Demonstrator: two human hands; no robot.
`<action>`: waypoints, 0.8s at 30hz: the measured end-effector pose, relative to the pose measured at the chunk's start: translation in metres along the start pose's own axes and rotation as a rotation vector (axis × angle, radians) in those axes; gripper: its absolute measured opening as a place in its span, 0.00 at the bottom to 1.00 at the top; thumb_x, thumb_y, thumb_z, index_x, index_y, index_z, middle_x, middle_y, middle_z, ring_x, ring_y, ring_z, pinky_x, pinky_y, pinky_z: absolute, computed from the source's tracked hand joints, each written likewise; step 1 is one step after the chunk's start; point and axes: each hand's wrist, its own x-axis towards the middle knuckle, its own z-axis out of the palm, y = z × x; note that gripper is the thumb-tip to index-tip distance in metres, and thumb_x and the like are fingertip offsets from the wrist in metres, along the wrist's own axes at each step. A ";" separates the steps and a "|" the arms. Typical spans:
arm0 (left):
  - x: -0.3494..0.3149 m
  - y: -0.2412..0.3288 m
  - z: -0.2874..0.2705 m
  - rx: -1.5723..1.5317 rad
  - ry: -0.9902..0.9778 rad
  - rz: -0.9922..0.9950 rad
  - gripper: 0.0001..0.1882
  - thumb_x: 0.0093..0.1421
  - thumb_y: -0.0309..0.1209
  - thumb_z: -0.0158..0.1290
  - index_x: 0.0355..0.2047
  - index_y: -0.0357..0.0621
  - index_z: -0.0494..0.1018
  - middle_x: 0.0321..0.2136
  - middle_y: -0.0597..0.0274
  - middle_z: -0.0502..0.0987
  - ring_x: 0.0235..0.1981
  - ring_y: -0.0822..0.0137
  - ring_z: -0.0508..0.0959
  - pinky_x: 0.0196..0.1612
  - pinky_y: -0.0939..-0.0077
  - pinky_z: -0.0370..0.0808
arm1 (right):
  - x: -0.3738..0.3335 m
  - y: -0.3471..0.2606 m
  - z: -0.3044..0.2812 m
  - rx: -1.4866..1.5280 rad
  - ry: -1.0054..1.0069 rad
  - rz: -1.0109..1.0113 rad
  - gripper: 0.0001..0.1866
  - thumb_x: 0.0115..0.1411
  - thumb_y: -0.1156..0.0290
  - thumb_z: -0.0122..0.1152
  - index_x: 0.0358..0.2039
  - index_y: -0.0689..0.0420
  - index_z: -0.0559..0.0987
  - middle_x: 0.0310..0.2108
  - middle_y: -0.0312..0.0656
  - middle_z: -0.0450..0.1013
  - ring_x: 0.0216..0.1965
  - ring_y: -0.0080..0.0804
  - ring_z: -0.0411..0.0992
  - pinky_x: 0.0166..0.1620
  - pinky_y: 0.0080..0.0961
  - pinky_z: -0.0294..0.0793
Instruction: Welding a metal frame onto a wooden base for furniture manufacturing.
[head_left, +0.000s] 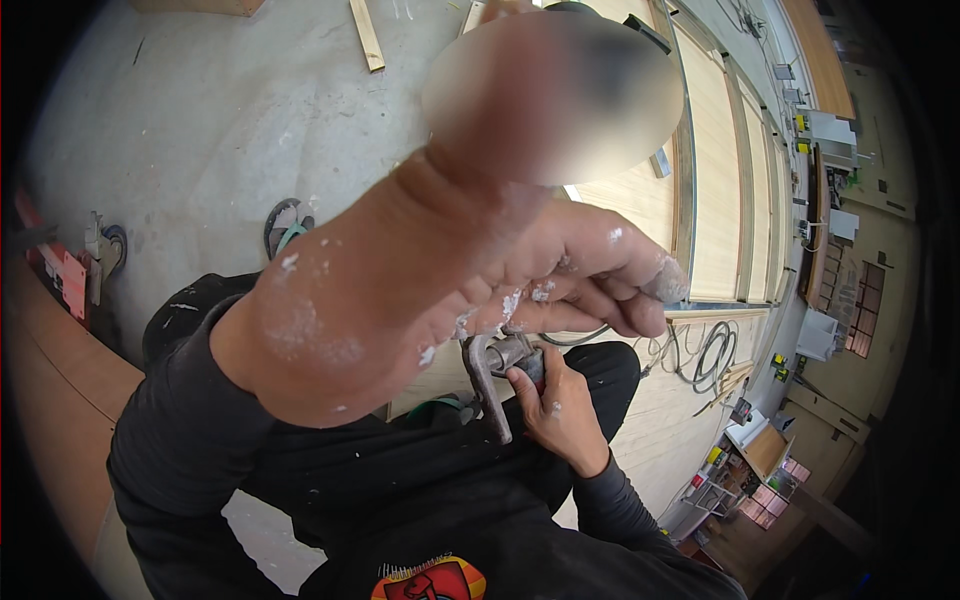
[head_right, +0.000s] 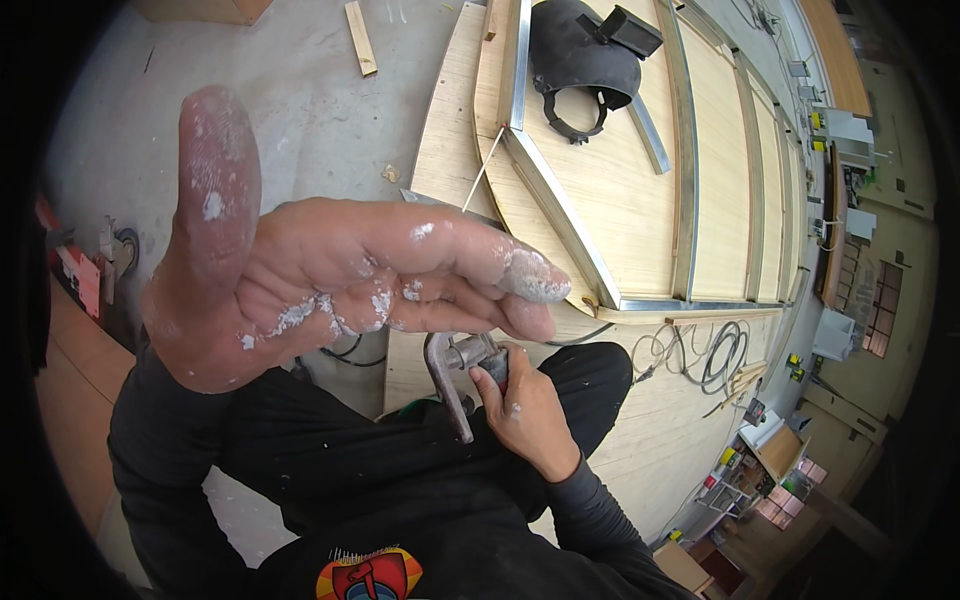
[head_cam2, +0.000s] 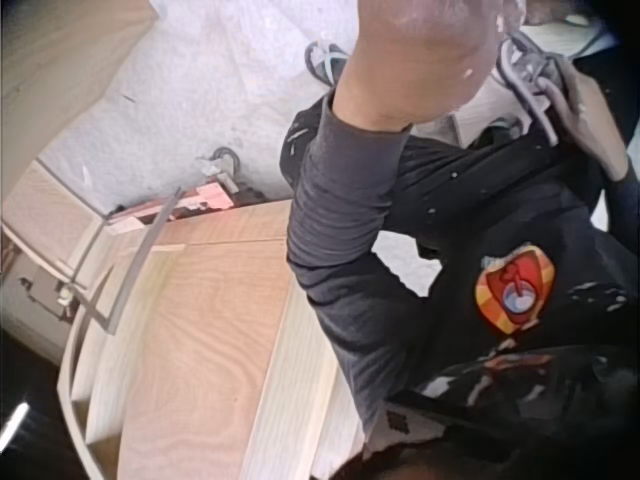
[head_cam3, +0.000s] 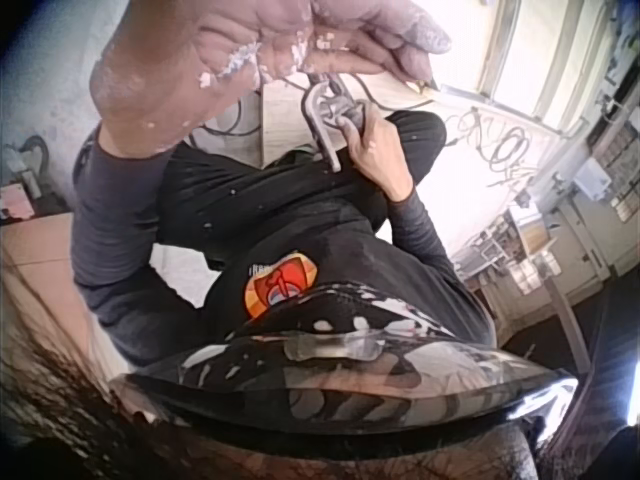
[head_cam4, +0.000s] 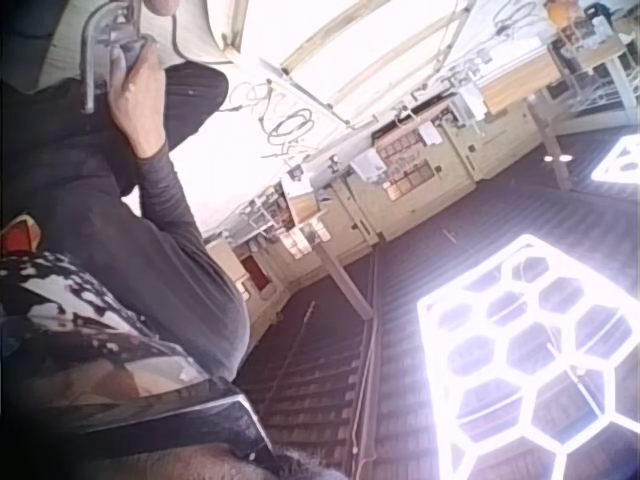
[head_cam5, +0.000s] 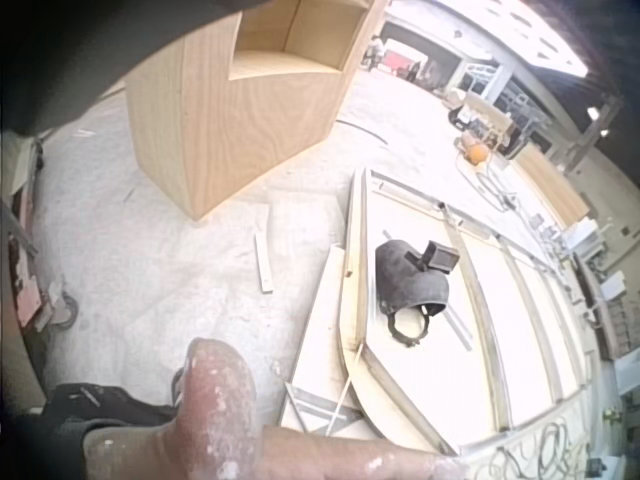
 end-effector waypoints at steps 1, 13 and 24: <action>0.002 -0.004 -0.003 -0.005 0.010 -0.040 0.17 0.65 0.35 0.48 0.45 0.31 0.69 0.40 0.57 0.77 0.41 0.75 0.76 0.45 0.87 0.69 | 0.000 0.000 0.000 0.000 -0.009 0.015 0.17 0.60 0.68 0.62 0.43 0.67 0.70 0.21 0.56 0.73 0.25 0.58 0.74 0.29 0.43 0.71; -0.009 -0.011 0.027 0.278 -0.010 0.157 0.69 0.49 0.79 0.06 0.59 0.25 0.63 0.53 0.38 0.70 0.59 0.47 0.69 0.66 0.51 0.55 | -0.005 0.009 0.004 0.025 0.036 -0.047 0.17 0.62 0.68 0.60 0.46 0.65 0.70 0.25 0.57 0.75 0.29 0.55 0.77 0.30 0.37 0.73; -0.009 -0.016 0.013 0.293 -0.029 0.343 0.63 0.55 0.74 0.08 0.58 0.23 0.63 0.52 0.35 0.70 0.58 0.48 0.69 0.65 0.53 0.58 | -0.008 0.003 -0.006 0.115 -0.083 -0.036 0.19 0.61 0.68 0.62 0.47 0.65 0.71 0.25 0.54 0.73 0.26 0.51 0.75 0.31 0.37 0.72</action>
